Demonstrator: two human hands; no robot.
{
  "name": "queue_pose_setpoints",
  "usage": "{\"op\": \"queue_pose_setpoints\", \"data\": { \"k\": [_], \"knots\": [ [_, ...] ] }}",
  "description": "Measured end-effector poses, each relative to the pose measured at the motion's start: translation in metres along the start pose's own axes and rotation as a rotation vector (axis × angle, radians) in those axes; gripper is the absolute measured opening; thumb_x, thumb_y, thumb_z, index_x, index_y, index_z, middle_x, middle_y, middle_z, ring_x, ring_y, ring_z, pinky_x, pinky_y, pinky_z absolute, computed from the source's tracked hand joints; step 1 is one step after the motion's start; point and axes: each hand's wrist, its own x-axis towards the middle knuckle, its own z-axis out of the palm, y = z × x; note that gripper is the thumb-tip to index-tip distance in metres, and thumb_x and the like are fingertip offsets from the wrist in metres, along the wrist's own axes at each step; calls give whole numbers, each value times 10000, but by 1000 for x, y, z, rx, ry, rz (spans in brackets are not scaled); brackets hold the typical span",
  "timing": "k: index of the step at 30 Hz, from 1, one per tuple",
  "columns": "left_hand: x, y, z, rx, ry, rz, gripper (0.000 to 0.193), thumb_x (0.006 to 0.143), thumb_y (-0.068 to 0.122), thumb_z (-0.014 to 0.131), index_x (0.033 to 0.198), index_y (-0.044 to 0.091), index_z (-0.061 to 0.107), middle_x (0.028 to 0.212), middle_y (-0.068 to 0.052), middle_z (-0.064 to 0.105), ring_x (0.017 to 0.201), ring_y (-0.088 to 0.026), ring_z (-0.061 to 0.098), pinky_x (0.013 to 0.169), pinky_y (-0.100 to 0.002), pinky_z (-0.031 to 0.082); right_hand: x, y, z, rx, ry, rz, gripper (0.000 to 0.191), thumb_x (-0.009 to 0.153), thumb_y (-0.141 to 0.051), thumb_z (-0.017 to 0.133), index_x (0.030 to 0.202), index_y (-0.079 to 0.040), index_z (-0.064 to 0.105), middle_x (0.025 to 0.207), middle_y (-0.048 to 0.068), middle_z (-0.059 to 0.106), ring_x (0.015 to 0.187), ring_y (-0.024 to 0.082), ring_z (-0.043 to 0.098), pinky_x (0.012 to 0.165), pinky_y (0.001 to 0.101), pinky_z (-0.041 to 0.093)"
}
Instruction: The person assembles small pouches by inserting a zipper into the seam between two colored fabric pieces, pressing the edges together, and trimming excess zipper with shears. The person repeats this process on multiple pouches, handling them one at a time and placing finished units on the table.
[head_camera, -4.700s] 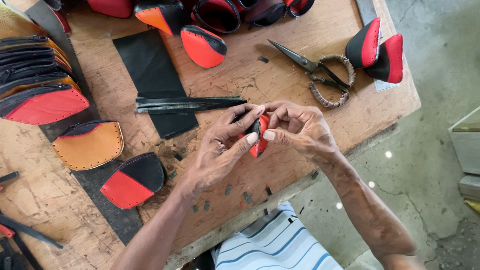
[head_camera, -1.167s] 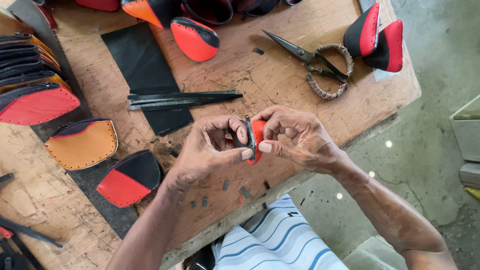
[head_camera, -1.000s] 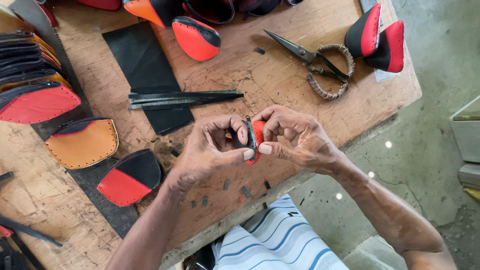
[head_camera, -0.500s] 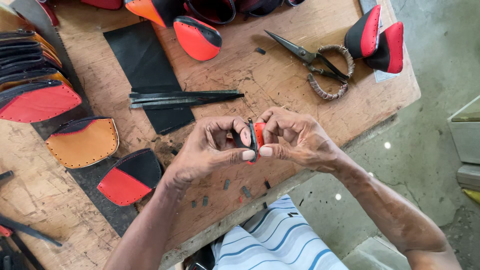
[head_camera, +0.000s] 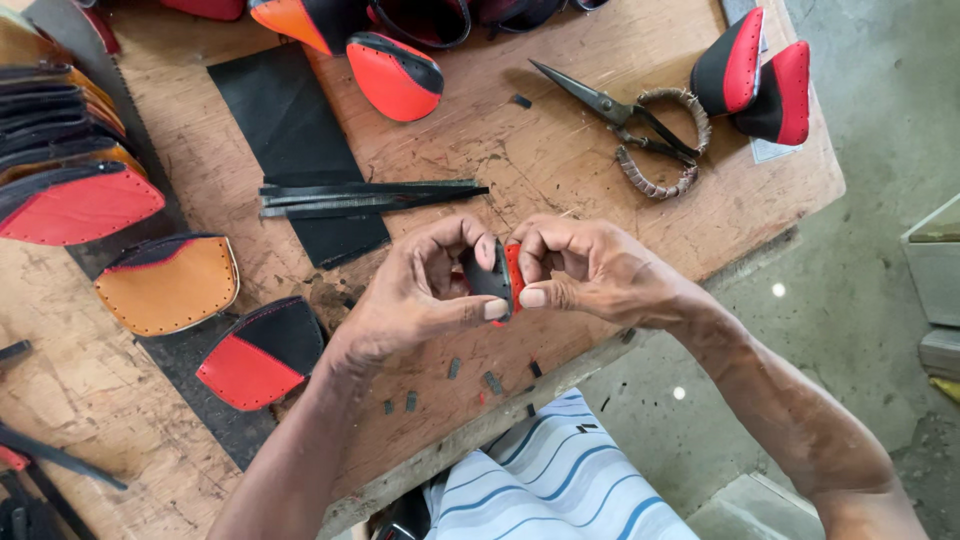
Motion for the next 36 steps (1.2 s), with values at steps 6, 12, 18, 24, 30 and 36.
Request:
{"op": "queue_pose_setpoints", "data": {
  "k": [6,12,18,24,30,36],
  "knots": [
    [3,1,5,12,-21,-16,482,750,4,873,1129,66,582,1175,-11,599,1125,-95,615,995,-288,563,-4,10,1,-93,24,-78,227,842,-90,781,889,-51,563,1071,39,558,1040,139,572,928,316,489],
    [5,2,-3,-73,-71,98,502,777,-34,850,1209,54,609,1216,-42,652,1146,-137,653,1044,-330,569,-4,4,0,89,15,-16,276,877,-120,804,1013,-36,580,1158,84,535,1065,171,573,983,346,526],
    [8,-4,-5,-99,39,78,477,809,-3,836,1261,23,685,1217,-87,720,1090,-149,693,983,-318,597,-6,-10,4,15,102,-140,400,869,-189,821,1125,-43,551,1420,130,534,1282,179,556,1101,365,502],
    [7,-14,-6,-54,46,53,450,821,23,818,1253,33,690,1192,-78,737,1054,-147,715,907,-301,634,-5,9,5,-34,161,-233,315,898,-114,792,1073,-42,540,1365,152,589,1311,191,562,1157,382,484],
    [13,-22,0,74,115,23,422,822,-19,828,1225,0,706,1137,-97,743,1020,-160,722,919,-304,648,6,32,2,-106,191,-256,268,875,-51,764,1063,-25,574,1288,161,626,1249,195,607,1116,358,498],
    [9,3,4,-41,68,100,893,792,-80,799,1567,95,392,1296,-58,663,1085,-130,677,961,-315,606,7,14,-11,48,137,-231,613,756,-385,866,1159,-41,557,1424,152,579,1303,230,569,1069,393,523]
  ]
}}
